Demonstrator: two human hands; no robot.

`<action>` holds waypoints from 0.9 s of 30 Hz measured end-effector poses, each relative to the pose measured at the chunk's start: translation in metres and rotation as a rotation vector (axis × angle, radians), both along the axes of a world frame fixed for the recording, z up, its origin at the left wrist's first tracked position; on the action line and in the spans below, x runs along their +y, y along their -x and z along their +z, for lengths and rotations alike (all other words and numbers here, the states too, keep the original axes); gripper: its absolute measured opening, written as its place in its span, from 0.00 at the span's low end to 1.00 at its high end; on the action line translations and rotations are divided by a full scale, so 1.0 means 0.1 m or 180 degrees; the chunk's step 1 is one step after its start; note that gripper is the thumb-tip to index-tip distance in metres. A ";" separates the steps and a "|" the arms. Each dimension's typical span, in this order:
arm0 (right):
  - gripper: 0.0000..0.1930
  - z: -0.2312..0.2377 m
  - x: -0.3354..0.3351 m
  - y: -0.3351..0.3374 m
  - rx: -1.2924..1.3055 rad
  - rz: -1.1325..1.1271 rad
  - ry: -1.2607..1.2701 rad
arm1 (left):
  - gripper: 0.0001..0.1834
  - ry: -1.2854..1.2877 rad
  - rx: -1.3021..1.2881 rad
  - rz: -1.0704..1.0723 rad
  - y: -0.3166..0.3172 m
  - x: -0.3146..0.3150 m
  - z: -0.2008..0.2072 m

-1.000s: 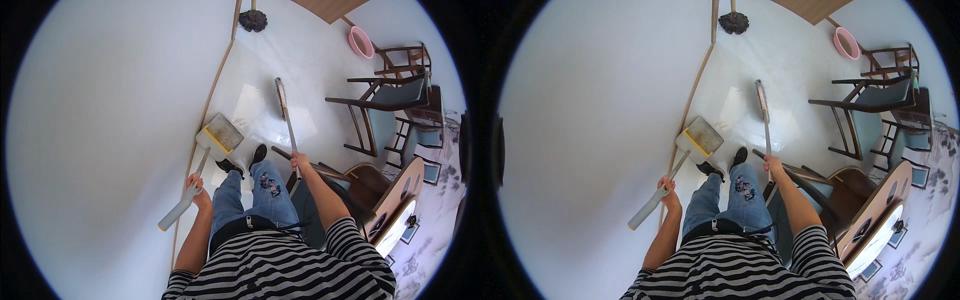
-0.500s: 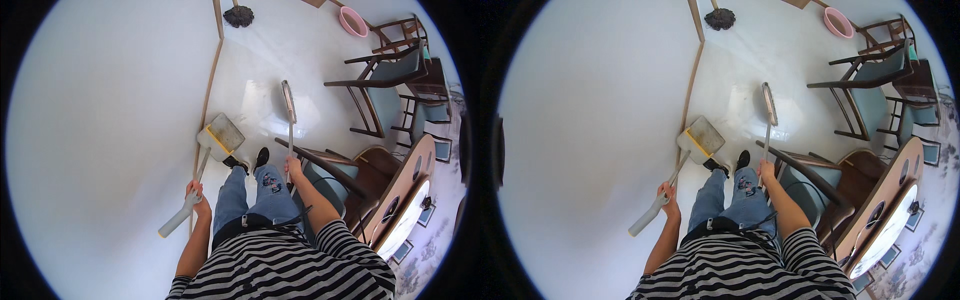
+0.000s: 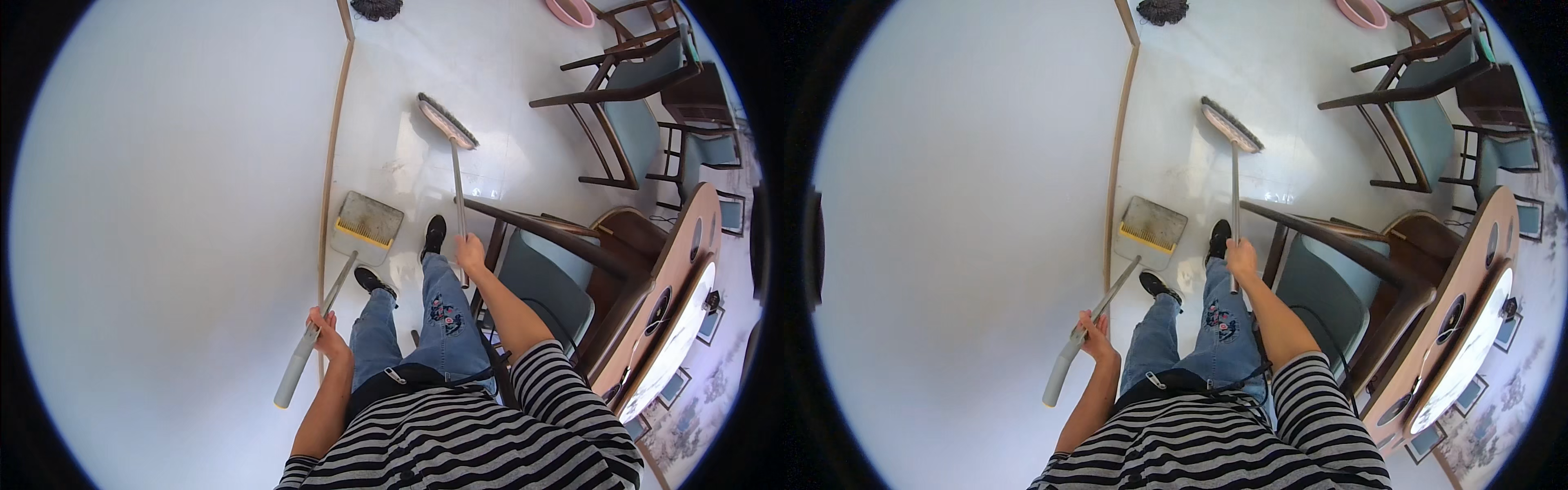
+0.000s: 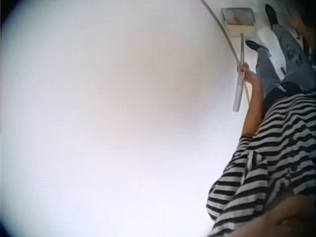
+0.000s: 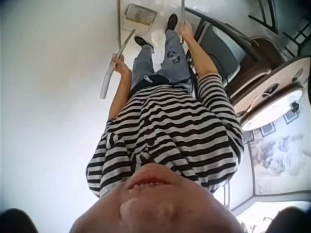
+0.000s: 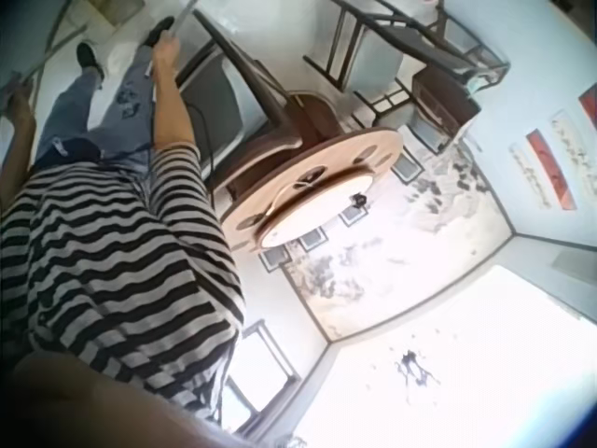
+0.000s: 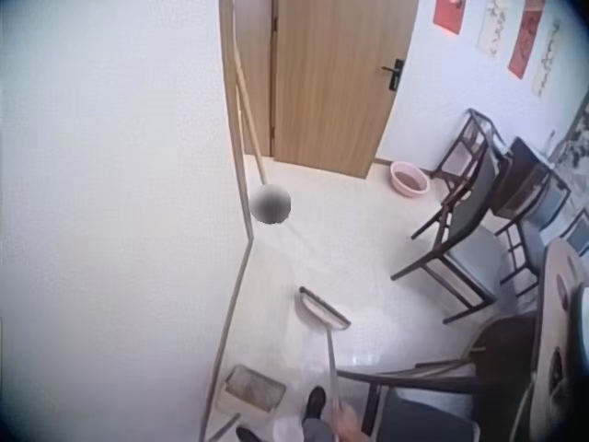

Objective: The person sweeps the floor of a dining room using a broom and dustpan. They move chairs around to access the floor underneath and along the walls, sweeping debris into the dustpan.

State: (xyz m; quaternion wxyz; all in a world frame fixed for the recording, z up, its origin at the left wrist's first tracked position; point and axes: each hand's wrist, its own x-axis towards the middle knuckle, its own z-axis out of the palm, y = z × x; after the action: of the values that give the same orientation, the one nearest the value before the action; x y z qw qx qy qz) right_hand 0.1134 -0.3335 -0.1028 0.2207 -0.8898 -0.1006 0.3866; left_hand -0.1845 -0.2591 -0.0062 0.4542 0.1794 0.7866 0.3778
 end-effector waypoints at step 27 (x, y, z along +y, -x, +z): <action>0.15 0.04 0.57 1.00 -0.0227 0.1955 0.0702 | 0.23 -0.0052 -0.0179 0.1011 0.43 -0.28 -0.30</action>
State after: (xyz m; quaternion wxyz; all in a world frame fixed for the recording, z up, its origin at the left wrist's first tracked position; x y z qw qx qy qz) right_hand 0.0130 -0.2769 -0.0983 -0.0075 -0.8494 -0.3294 0.4123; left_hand -0.2278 -0.2868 -0.0367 0.4092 0.0458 0.7889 0.4561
